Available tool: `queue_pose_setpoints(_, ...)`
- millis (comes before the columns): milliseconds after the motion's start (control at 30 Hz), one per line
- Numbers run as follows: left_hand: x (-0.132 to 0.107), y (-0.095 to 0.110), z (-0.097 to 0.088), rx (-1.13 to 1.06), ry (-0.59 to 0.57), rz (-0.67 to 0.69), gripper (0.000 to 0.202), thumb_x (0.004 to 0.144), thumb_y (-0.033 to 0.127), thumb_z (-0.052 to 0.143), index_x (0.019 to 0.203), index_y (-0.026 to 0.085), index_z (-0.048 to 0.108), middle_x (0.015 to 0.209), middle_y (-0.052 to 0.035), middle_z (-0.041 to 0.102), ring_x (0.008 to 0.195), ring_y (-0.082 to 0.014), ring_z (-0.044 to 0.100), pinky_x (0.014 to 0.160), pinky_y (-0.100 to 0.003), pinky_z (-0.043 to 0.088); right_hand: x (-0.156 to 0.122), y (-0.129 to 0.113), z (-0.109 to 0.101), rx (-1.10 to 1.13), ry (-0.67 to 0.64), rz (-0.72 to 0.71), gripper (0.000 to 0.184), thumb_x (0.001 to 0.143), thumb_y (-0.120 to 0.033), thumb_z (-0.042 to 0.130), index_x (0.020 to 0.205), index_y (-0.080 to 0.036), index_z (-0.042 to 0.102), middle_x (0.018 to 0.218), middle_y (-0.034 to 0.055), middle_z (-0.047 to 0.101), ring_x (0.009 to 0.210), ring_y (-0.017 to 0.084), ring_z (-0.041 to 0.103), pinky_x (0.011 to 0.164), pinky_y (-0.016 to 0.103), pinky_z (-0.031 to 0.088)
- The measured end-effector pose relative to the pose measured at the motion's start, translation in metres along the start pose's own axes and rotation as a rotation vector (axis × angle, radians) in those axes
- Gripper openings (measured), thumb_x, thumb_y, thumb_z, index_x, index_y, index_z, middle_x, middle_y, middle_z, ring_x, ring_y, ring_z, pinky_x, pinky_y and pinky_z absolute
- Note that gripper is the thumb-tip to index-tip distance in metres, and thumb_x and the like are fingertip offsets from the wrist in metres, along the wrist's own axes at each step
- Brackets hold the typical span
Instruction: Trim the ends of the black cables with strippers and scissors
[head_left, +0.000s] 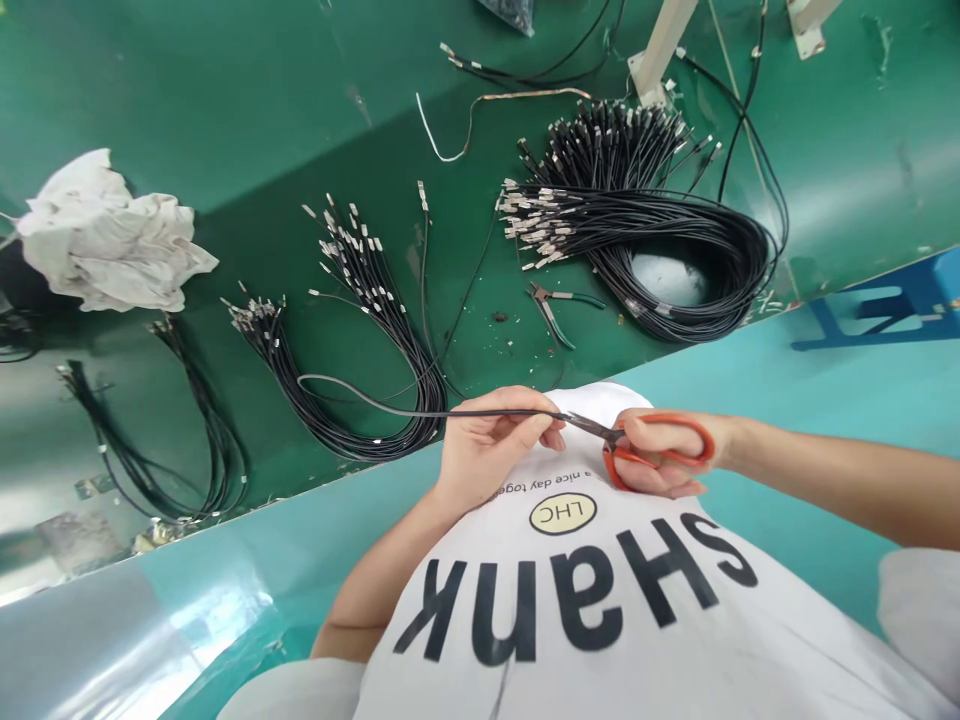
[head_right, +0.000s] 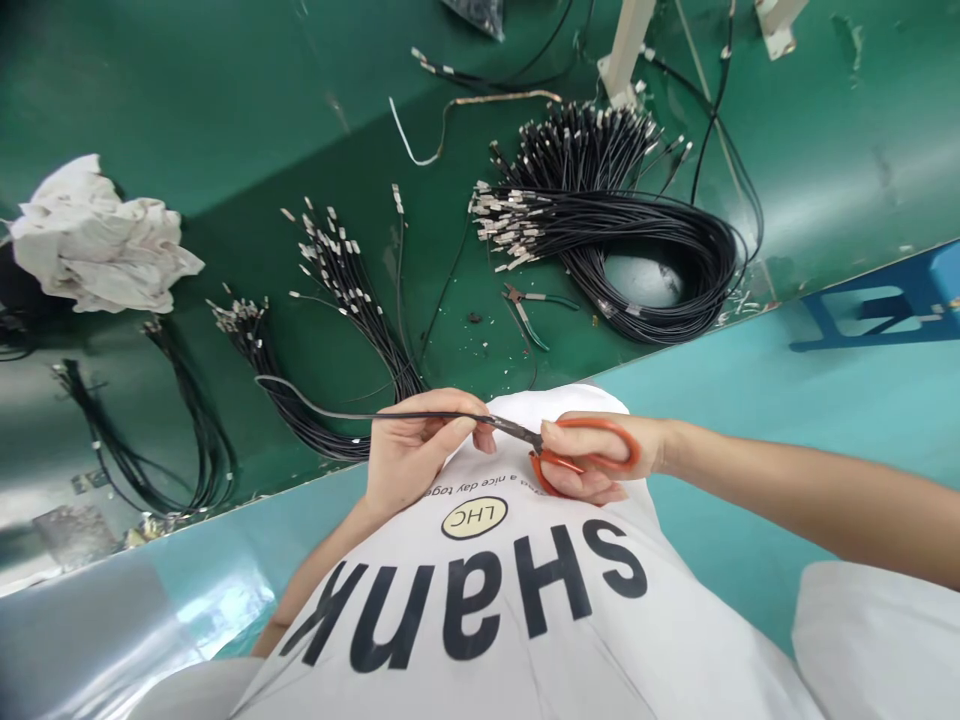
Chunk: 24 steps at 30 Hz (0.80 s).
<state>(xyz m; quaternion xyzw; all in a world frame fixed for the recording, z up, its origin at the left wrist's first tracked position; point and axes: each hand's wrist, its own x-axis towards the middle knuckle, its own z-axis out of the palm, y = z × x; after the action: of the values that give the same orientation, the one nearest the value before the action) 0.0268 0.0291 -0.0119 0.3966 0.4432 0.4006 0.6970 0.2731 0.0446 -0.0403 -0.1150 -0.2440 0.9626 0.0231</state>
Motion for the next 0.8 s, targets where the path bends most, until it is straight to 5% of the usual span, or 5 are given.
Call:
queue_pose_setpoints(167,0.001,0.001,-0.001,0.045,0.000,0.005,0.009,0.090,0.016,0.067,0.094,0.015,0.075,0.080,-0.0048,0.071,0.068,-0.0152,0.071,0.065,-0.029,0.063,-0.001,-0.005,0.002,-0.058,0.052,0.000,0.056,0.103,-0.059,0.040,0.071,-0.015,0.055,0.049,-0.0052,0.040,0.038,0.008,0.040,0.032,0.018,0.029)
queue_pose_setpoints(800,0.001,-0.009,-0.007,0.104,-0.010,0.120,0.011,0.089,0.016,0.068,0.096,0.015,0.076,0.089,-0.0070,0.073,0.069,-0.0150,0.073,0.064,-0.027,0.063,0.012,0.014,-0.012,0.097,-0.110,0.017,0.071,0.090,-0.083,0.034,0.057,-0.021,0.042,0.038,-0.0082,0.033,0.025,0.007,0.029,0.023,0.020,0.023)
